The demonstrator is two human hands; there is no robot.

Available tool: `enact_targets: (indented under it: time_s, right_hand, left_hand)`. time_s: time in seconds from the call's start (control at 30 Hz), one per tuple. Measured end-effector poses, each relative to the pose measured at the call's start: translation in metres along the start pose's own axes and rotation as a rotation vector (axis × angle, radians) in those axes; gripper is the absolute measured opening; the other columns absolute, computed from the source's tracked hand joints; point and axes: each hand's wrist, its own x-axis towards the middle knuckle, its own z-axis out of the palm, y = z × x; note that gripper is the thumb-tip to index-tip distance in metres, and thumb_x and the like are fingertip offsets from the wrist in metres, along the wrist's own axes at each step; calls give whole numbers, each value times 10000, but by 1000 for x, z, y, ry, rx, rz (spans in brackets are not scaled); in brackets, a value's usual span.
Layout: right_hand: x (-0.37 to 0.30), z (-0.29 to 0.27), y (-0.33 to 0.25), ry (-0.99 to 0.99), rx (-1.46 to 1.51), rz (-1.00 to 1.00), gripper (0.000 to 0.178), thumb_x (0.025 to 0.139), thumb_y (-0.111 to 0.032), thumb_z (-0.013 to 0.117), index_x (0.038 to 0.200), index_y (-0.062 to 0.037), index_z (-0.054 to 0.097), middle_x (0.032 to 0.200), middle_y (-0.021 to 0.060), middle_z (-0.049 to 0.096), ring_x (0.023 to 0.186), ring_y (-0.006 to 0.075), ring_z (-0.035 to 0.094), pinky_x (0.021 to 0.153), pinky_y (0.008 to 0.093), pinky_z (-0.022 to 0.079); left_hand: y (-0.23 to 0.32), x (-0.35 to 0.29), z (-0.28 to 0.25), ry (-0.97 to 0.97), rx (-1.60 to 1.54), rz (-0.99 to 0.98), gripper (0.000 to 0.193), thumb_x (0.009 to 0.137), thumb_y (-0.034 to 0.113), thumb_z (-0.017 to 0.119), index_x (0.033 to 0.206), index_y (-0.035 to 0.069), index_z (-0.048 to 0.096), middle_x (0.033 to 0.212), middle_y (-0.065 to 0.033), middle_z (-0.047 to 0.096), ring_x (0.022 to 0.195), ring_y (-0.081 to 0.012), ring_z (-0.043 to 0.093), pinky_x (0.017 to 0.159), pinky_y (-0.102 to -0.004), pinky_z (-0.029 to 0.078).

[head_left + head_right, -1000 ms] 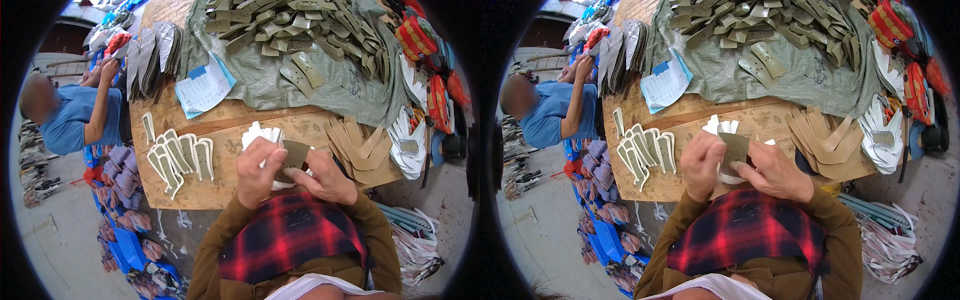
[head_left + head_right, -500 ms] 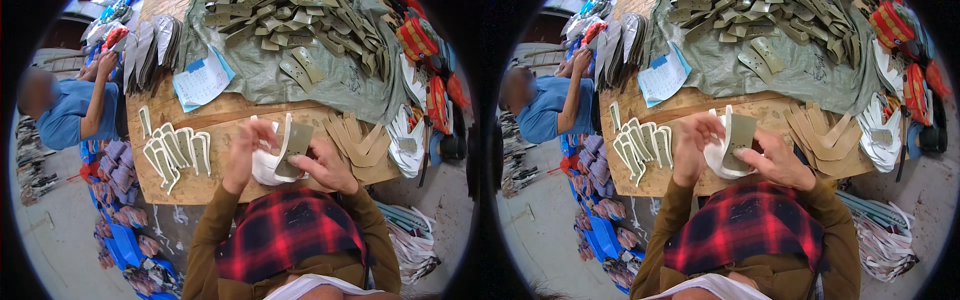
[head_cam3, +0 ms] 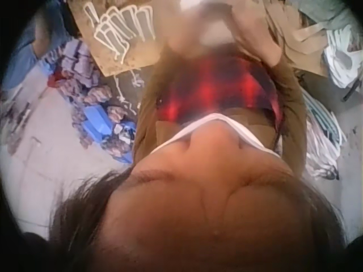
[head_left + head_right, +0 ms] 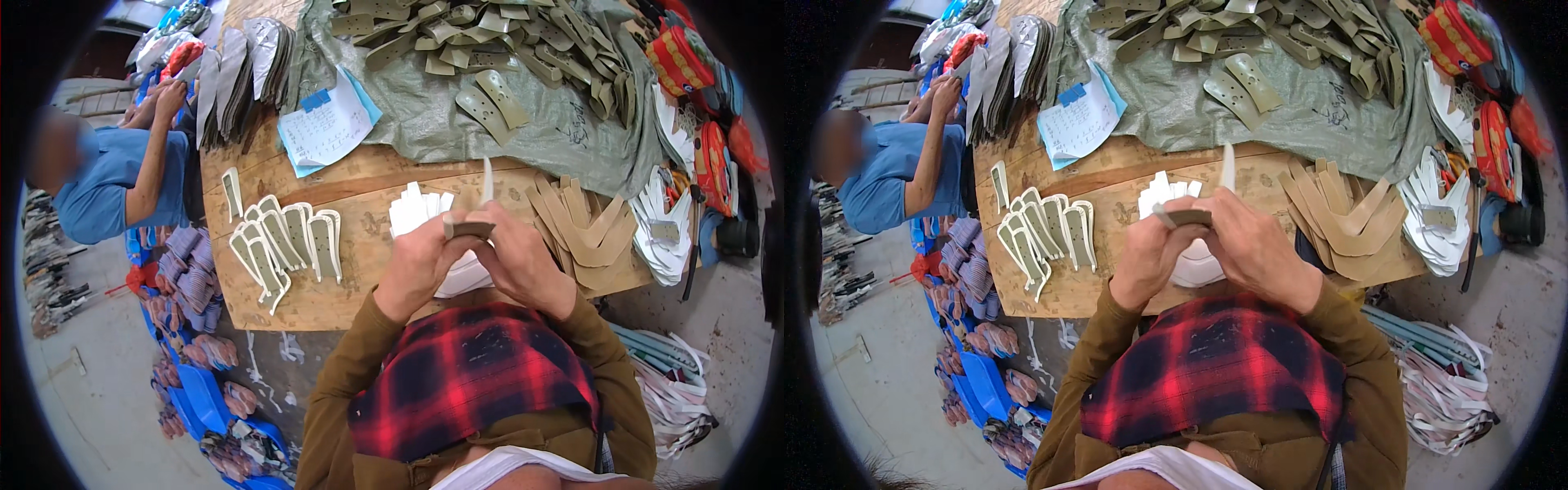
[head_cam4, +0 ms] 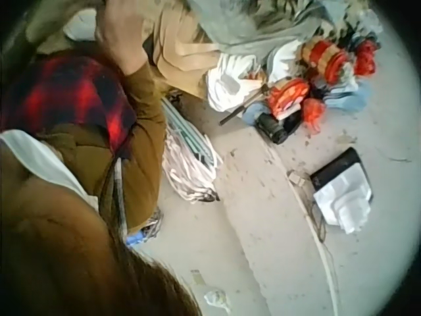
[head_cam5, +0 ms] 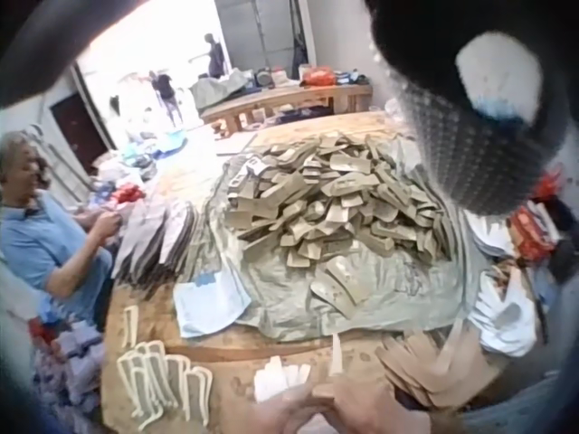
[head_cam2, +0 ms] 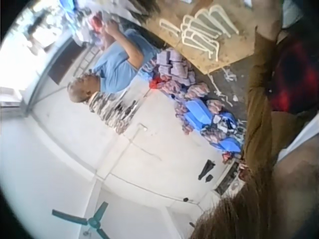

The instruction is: The person repeatedly picks up a white foam insole and a green leather-like upper piece, aligns them, and presses them together. The assembled units are placed on the table to the left. The process is repeated continuously with materials from a large pile on the right.

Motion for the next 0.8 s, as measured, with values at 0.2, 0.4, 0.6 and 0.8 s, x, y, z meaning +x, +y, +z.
enact_targets:
  time_s: [0.2,0.4,0.6,0.8]
  right_hand:
    - [1,5,-13,255,571,192,549,874,-42,628,1375,11,411,1345,170,441,1030,292,639,903,337,496]
    - [5,11,7,63,992,543,293,984,-202,588,1139,41,643,1049,60,680,951,116,612,840,274,499]
    - [5,16,-4,256,678,465,204,970,-117,574,1062,27,684,888,68,709,807,108,638,739,252,505]
    - [7,18,-14,336,444,373,191,957,-75,564,1075,22,678,864,107,708,757,119,653,673,267,503]
  left_hand:
    - [-22,-2,-7,347,260,453,370,832,28,674,1193,17,593,1135,-222,672,988,-311,698,769,-355,576]
    - [-29,-10,8,354,98,588,217,827,5,652,1006,-15,530,1212,-280,609,1014,-390,674,793,-411,589]
    - [-34,-16,10,345,208,508,149,830,11,606,959,-23,540,1210,-248,610,1015,-372,667,801,-394,577]
    - [-33,-11,19,383,274,466,129,815,-17,583,937,-20,539,1217,-234,613,1002,-367,668,788,-391,574]
